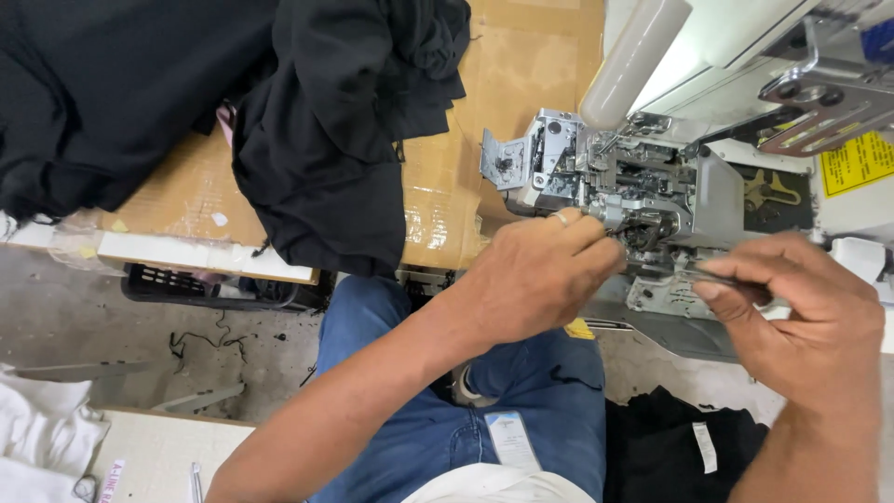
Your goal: Threading an industrial overlock sewing machine using tweezers to guide thread through internal mechanisms.
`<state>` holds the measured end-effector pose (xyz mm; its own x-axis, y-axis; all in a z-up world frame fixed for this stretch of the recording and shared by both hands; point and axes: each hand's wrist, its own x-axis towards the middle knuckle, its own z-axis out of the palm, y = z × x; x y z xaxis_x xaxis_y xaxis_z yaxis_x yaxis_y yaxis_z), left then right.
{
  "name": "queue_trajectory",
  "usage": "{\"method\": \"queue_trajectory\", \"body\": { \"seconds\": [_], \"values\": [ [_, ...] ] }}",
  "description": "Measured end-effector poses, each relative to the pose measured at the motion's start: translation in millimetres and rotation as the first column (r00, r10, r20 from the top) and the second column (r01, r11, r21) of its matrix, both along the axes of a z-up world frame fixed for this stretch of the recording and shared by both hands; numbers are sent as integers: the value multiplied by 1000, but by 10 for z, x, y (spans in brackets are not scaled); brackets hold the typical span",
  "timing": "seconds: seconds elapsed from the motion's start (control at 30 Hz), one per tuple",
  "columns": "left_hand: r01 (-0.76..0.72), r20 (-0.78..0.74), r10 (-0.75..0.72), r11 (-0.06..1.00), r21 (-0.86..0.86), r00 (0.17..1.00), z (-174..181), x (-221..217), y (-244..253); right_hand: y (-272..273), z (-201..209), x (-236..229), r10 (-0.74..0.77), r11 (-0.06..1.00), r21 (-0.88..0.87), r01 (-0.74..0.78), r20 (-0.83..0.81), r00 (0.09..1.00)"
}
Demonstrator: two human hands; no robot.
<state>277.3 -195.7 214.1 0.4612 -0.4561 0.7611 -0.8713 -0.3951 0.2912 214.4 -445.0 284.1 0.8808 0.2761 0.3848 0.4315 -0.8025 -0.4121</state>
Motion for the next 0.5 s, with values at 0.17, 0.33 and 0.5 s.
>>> {"method": "queue_trajectory", "body": {
  "seconds": [0.17, 0.33, 0.5],
  "values": [
    [149, -268, -163, 986, -70, 950, 156, -238, 92, 397, -54, 162, 211, 969, 132, -207, -14, 977],
    [157, -336, -175, 984, -80, 926, 276, -278, 210, 510, -59, 240, 364, 919, 164, -357, -12, 931],
    [153, -401, -270, 942, -300, 875, 299, -236, 169, 762, -28, 256, 285, 929, 222, -294, 74, 956]
  ]
}}
